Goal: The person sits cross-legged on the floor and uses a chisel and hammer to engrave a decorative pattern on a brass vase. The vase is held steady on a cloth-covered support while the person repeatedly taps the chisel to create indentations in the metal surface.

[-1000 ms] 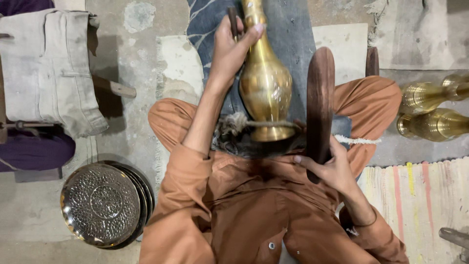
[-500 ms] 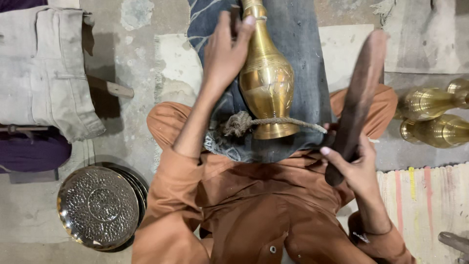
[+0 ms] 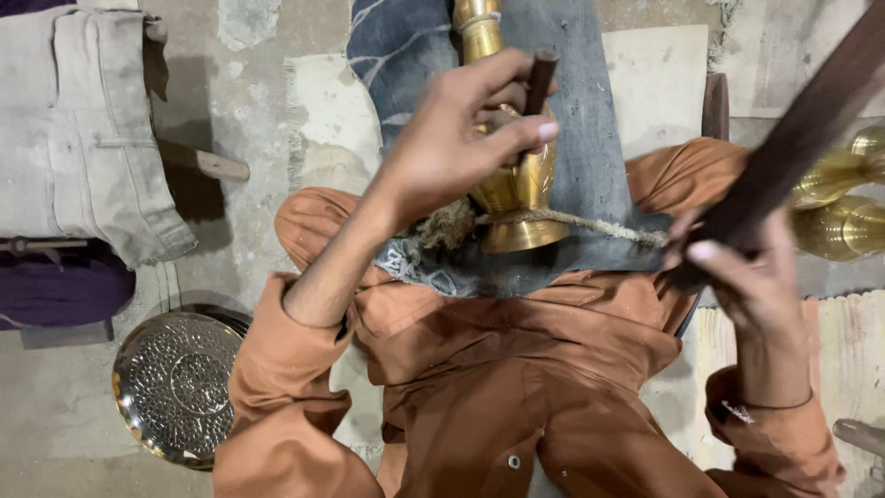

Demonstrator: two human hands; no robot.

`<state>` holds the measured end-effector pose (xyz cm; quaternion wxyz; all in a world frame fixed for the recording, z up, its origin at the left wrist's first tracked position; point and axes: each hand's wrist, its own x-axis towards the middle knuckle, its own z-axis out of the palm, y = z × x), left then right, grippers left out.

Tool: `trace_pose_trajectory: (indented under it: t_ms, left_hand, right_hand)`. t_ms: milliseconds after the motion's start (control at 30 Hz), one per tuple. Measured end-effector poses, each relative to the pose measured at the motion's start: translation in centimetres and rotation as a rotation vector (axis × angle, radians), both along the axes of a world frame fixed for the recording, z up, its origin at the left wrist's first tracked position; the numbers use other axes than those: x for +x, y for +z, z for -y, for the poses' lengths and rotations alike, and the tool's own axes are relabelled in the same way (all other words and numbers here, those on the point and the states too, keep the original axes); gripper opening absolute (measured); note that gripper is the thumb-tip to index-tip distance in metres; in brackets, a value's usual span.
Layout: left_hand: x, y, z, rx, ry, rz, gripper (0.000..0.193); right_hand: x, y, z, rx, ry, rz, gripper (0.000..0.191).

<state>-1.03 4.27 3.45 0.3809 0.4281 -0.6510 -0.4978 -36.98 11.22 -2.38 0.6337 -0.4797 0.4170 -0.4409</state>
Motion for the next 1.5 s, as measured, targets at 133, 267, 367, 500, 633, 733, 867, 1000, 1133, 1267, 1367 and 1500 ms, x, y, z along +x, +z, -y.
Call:
trace_pose_trajectory:
  t_ms: [133, 267, 367, 500, 633, 733, 867, 1000, 1133, 1267, 1367, 1500]
  left_hand:
    - [-0.9, -0.8, 0.4, -0.082, -0.045, 0.021, 0.027]
    - [-1.6, -2.0, 1.0, -0.263, -0.069, 0.094, 0.044]
    - [-2.0, -2.5, 1.3, -0.307, -0.076, 0.186, 0.052]
    - [-2.3, -2.7, 1.4, -0.411, -0.104, 0.149, 0.052]
    - [-2.4, -2.4, 1.6, -0.368, -0.093, 0.185, 0.050]
    - [-2.3, -2.1, 1.7, -0.361, -0.096, 0.193, 0.049]
    - [-2.4, -1.8, 1.8, -0.364, -0.104, 0.208, 0.048]
    - [-2.4, -1.8, 1.7, -0.372, -0.119, 0.192, 0.048]
    - [-2.7, -1.8, 1.4, -0.483, -0.078, 0.244, 0.047]
    - [-2.7, -1.7, 1.2, -0.472, -0.098, 0.247, 0.045]
    - [-2.6, -1.8, 1.2, -0.459, -0.102, 0.235, 0.045]
    - [-3.0, -2.2, 1.5, -0.472, -0.085, 0.260, 0.045]
  right_hand:
    - [-1.0, -1.9, -0.4, 0.136, 0.048, -0.009, 0.062]
    - [-1.9, -3.4, -0.8, -0.082, -0.051, -0.272, 0.072]
    - [-2.0, -4.0, -0.8, -0.039, -0.003, -0.243, 0.047]
    - [-2.3, -4.1, -0.2, -0.035, 0.000, -0.249, 0.051]
    - [-2.3, -3.5, 1.1, -0.286, 0.058, -0.584, 0.049]
    - [-1.8, -2.6, 1.9, -0.283, -0.031, -0.483, 0.078]
    - [-1.7, -0.6, 2.7, -0.499, 0.056, -0.885, 0.084]
    - [-2.6, 1.7, 3.3, -0.618, -0.014, -1.106, 0.084]
    - [-2.5, 3.6, 3.4, -0.505, -0.100, -0.816, 0.074]
    - [-1.8, 5.4, 3.5, -0.766, 0.030, -1.136, 0.081]
    - [-1.4, 6.0, 3.7, -0.578, 0.019, -0.892, 0.079]
    - [-1.7, 6.2, 3.8, -0.587, 0.001, -0.923, 0.080]
